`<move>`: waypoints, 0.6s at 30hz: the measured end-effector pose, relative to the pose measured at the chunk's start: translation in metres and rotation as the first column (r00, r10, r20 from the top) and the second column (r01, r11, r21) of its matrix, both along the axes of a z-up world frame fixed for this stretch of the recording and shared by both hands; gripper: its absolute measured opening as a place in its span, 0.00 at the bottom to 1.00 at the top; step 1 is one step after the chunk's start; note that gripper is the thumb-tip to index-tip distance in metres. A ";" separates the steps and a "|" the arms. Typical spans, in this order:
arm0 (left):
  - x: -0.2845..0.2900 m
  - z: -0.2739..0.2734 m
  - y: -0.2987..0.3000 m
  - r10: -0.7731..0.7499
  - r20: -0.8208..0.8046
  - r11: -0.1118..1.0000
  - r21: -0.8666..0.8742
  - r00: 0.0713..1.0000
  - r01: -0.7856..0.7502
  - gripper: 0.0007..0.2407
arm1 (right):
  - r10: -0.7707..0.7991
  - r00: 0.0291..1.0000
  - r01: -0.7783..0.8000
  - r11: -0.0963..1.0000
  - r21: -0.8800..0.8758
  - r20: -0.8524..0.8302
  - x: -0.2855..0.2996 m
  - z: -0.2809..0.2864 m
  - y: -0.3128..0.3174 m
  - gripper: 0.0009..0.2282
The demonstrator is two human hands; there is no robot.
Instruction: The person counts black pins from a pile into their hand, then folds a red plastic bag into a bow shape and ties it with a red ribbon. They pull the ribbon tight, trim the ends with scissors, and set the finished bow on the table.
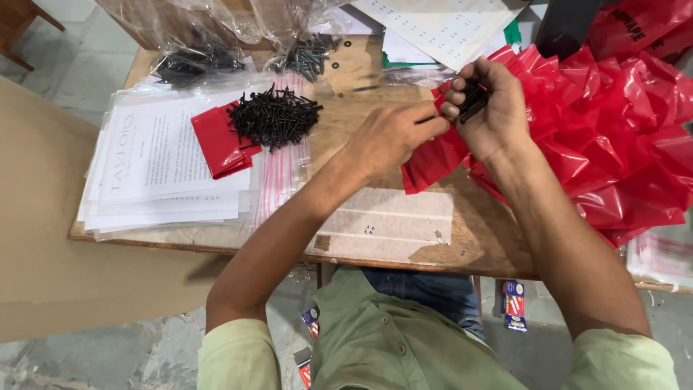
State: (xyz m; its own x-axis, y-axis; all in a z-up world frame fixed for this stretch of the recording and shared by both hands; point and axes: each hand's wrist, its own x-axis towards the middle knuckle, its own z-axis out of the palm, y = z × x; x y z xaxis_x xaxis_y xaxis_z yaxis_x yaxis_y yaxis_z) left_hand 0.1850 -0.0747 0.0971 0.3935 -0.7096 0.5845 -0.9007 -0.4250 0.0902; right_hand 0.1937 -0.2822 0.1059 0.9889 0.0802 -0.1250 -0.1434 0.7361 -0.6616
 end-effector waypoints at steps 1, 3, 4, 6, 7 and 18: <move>-0.003 0.001 0.003 -0.004 -0.015 1.000 -0.031 1.000 0.004 0.10 | -0.002 1.000 0.002 0.999 -0.035 0.021 0.000 -0.002 0.002 0.10; -0.008 0.002 0.007 -0.012 -0.036 0.998 -0.065 0.999 0.010 0.09 | -0.006 0.999 0.008 0.997 -0.072 0.035 -0.006 -0.004 0.005 0.10; -0.009 0.003 0.008 -0.011 -0.036 0.998 -0.067 0.999 0.009 0.09 | -0.011 0.998 0.017 0.994 -0.106 0.054 -0.009 -0.002 0.007 0.10; -0.010 0.002 0.007 -0.011 -0.036 0.997 -0.071 0.999 0.008 0.09 | -0.017 0.997 0.028 0.990 -0.141 0.074 -0.016 0.004 0.013 0.10; -0.009 0.000 0.006 -0.005 -0.040 0.998 -0.070 0.999 0.002 0.09 | -0.021 0.996 0.037 0.983 -0.180 0.086 -0.019 0.007 0.016 0.11; -0.009 -0.001 0.013 0.050 -0.019 0.994 -0.095 0.999 -0.052 0.08 | 0.020 0.991 0.037 0.908 -0.418 0.129 -0.039 0.023 0.033 0.13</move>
